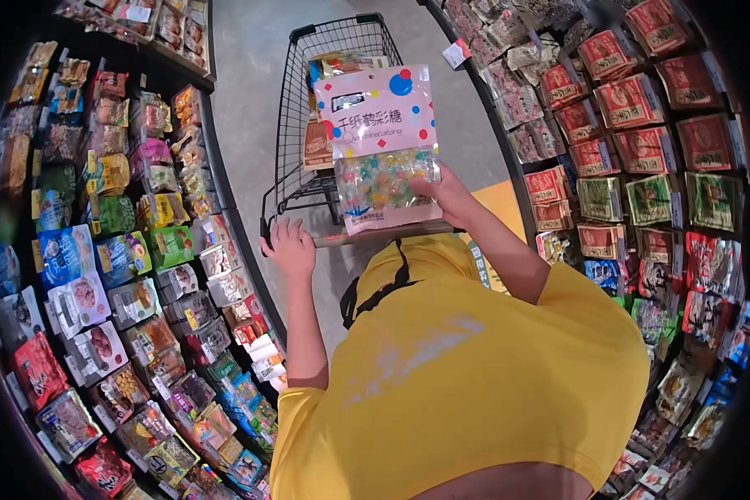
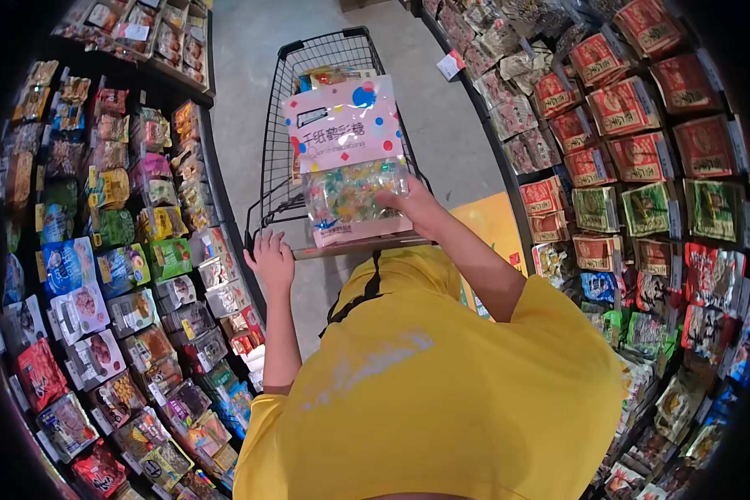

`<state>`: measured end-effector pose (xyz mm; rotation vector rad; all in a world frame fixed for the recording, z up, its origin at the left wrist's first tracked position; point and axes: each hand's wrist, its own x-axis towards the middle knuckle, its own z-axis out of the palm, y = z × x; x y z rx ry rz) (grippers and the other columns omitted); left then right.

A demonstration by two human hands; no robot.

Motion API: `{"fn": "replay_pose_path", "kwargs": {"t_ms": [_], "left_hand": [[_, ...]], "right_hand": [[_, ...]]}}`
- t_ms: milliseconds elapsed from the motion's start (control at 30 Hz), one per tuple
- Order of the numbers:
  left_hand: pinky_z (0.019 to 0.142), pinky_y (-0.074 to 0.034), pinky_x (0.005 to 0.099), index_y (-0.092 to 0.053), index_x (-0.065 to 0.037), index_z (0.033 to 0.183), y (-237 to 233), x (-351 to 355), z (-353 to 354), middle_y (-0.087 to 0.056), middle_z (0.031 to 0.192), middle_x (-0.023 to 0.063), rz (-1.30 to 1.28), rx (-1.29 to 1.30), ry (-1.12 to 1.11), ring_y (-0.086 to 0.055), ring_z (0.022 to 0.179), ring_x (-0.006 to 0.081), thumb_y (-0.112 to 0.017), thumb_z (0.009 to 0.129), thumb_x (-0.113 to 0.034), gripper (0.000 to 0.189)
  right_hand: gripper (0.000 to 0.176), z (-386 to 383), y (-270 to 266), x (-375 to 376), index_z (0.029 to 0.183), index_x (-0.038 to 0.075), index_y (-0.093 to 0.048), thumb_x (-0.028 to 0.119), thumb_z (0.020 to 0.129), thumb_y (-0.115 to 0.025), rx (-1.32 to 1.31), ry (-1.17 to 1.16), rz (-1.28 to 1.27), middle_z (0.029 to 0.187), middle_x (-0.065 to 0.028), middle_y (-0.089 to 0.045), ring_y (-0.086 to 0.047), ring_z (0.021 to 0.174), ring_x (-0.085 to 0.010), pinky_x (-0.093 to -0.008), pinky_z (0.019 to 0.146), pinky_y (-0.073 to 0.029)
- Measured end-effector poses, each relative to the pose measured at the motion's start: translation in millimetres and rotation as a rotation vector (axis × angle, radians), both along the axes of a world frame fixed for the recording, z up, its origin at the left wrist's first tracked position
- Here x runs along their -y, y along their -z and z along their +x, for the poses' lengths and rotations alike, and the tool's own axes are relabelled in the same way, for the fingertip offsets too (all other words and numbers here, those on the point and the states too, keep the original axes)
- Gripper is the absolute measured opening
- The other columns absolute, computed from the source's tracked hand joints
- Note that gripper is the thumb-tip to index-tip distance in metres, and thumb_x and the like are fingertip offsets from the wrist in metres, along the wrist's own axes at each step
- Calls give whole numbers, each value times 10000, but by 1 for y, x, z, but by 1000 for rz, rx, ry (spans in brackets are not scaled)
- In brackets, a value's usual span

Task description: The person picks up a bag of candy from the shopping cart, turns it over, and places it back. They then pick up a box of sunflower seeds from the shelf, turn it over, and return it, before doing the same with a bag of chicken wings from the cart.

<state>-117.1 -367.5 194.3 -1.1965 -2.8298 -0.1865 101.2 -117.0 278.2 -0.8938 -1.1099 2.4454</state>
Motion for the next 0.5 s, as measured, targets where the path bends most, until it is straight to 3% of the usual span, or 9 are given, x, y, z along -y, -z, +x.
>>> {"fn": "replay_pose_path", "kwargs": {"t_ms": [67,100,167,367,500], "left_hand": [[1055,-167,513,-677,-138,884,4,0,4,-615,1023,16,138,-23,-12,-508,1061,214,-479,813,-212,224],[1055,-167,513,-677,-138,884,3,0,7,-615,1023,16,130,-25,-17,-508,1061,214,-479,813,-212,224],[1048,-191,507,-660,-122,830,2,-2,10,-608,824,26,56,-25,-52,-530,884,218,-475,805,-195,200],[1020,-232,511,-609,-99,691,-1,-3,29,-574,710,42,135,-70,-32,-516,772,238,-485,755,-168,155],[1015,-237,501,-610,-102,692,-1,-8,46,-571,710,36,180,-109,-33,-511,761,237,-485,759,-168,156]], "right_hand": [[534,-5,-13,-6,1246,43,-427,137,793,-693,-11,-88,-15,1166,-65,-553,-540,1039,-161,-326,896,-440],[534,-8,-17,-7,1246,43,-427,137,793,-693,-13,-93,-23,1166,-65,-553,-540,1039,-161,-326,896,-440],[523,-16,-22,-10,1243,36,-436,125,796,-692,-42,-105,-27,1146,-65,-571,-556,1025,-165,-328,890,-453],[506,-22,-27,-15,1226,22,-455,123,794,-699,-139,-130,21,1141,-66,-580,-557,1023,-152,-327,900,-450],[503,-18,-31,-18,1221,17,-461,123,793,-702,-201,-174,40,1145,-67,-579,-553,1027,-149,-324,899,-447]]}}
